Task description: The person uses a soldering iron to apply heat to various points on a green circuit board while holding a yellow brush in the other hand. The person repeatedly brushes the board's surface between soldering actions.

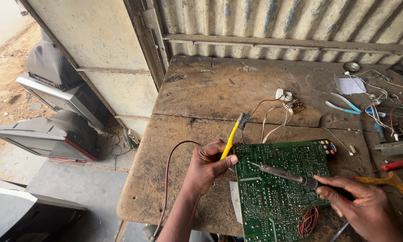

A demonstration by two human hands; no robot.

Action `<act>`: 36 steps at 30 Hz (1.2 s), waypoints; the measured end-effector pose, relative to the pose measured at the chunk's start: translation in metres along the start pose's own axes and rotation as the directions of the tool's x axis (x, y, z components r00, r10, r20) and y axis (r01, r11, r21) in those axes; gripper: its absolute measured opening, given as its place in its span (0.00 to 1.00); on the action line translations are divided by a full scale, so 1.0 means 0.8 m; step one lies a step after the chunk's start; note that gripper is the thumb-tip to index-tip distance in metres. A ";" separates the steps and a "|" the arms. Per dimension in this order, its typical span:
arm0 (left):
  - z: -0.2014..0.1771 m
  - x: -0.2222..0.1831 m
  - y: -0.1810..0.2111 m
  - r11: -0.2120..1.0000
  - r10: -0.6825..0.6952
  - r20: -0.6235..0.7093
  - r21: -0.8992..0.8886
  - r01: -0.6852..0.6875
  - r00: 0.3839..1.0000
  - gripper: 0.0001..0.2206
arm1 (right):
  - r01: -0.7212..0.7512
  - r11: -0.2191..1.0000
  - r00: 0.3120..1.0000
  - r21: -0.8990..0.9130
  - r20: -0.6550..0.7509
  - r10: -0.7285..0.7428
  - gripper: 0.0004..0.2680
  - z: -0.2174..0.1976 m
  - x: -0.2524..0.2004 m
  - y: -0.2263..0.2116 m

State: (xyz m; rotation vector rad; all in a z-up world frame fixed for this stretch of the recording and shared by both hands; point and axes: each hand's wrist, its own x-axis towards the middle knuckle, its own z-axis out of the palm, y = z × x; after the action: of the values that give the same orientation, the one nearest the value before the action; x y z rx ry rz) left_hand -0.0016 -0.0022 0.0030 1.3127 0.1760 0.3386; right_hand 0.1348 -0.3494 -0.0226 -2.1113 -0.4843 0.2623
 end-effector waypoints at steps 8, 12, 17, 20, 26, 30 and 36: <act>-0.001 0.000 0.000 1.000 0.009 0.008 0.015 -0.009 1.000 0.13 | 0.119 0.973 0.993 -0.197 0.016 -0.118 0.10 -0.013 0.027 -0.010; -0.001 0.000 0.000 0.999 0.025 0.011 0.045 -0.025 1.000 0.13 | 0.449 0.881 0.893 -0.150 0.046 -0.447 0.10 -0.022 0.047 -0.017; -0.002 0.000 0.000 1.000 -0.018 0.000 0.021 0.018 1.000 0.15 | 0.586 0.807 0.809 -0.074 0.119 -0.576 0.10 -0.031 0.067 -0.021; -0.003 0.000 -0.002 1.000 -0.005 0.007 0.011 0.005 1.000 0.15 | 0.032 0.998 0.984 -0.044 0.175 -0.024 0.10 -0.035 0.074 -0.019; -0.004 0.001 -0.006 1.000 0.025 0.012 0.015 -0.025 1.000 0.12 | -0.031 0.999 0.976 0.012 0.214 0.028 0.12 -0.036 0.072 -0.016; -0.003 0.000 -0.005 1.000 0.018 0.012 0.013 -0.018 1.000 0.13 | 0.200 0.979 0.970 -0.045 0.153 -0.191 0.11 -0.031 0.063 -0.022; -0.001 -0.001 0.000 1.000 0.012 -0.004 0.025 -0.012 1.000 0.14 | -0.045 0.997 0.989 -0.063 0.135 0.053 0.11 -0.023 0.058 -0.036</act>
State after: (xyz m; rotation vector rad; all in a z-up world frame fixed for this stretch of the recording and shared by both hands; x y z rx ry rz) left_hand -0.0030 -0.0019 0.0030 1.3384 0.1765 0.3503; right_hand 0.1765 -0.3282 0.0113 -2.1750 -0.5262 0.4277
